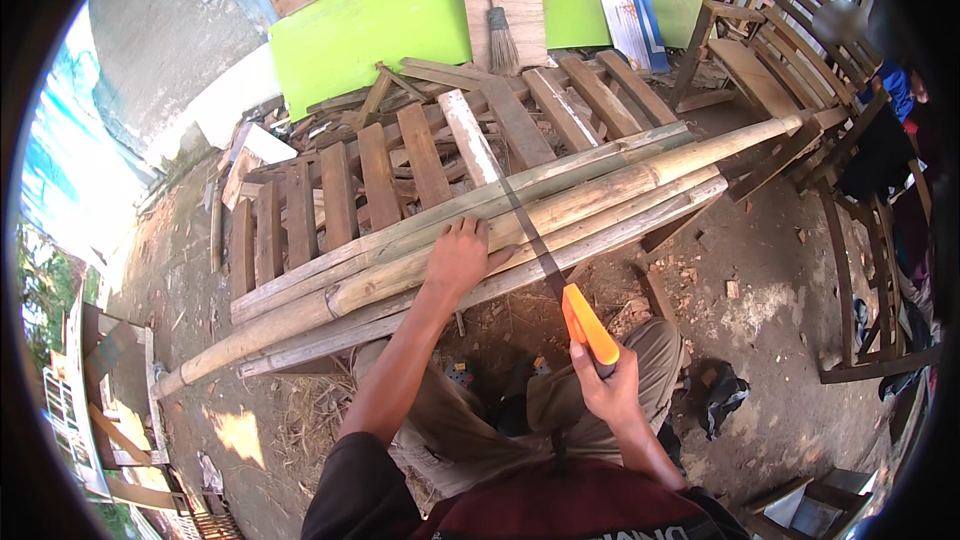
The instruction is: The person uses a hand saw to cut a long bamboo pole resting on a wooden pallet. They hold the pole with one hand and saw with the other, eventually separating a segment of the bamboo.
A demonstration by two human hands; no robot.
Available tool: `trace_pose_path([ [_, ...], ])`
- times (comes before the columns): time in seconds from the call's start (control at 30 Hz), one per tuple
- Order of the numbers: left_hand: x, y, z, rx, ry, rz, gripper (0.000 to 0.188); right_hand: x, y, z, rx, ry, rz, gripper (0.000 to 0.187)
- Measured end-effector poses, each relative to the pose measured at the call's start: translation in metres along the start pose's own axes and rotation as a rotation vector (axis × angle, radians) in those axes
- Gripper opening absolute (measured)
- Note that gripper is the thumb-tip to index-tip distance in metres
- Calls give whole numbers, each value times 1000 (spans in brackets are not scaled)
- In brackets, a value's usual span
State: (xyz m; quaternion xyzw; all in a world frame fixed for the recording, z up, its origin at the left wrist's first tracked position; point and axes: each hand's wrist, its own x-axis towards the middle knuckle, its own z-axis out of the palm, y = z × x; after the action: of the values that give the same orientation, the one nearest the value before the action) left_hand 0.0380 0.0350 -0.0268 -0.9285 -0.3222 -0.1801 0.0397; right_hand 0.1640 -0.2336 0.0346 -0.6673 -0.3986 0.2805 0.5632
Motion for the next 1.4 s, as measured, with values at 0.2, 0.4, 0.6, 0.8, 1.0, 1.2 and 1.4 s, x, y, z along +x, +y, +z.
trace_pose_path([
  [0.2, 1, 5, 2, -16, 41, 12, 67, -9, 30, 2, -3, 43, -26, 22],
  [0.4, 4, 0, -2, -59, 45, 32, 62, -7, 23, 12, -2, 74, -35, 24],
  [0.6, 7, 0, -6, -27, -29, 4, 66, -5, 25, 10, -58, 84, -46, 22],
  [0.8, 12, -3, -1, -58, -30, -59, 68, 3, 39, 22, -27, 101, -126, 18],
  [1.0, 16, -10, -1, -153, -43, -94, 70, 13, 26, 11, -29, 42, -47, 20],
  [1.2, 31, -24, -5, -191, -141, -111, 73, 22, 33, 18, -12, 49, -98, 19],
  [1.4, 42, -25, -18, -198, -232, -179, 71, 23, 32, 29, -68, 100, -179, 14],
])
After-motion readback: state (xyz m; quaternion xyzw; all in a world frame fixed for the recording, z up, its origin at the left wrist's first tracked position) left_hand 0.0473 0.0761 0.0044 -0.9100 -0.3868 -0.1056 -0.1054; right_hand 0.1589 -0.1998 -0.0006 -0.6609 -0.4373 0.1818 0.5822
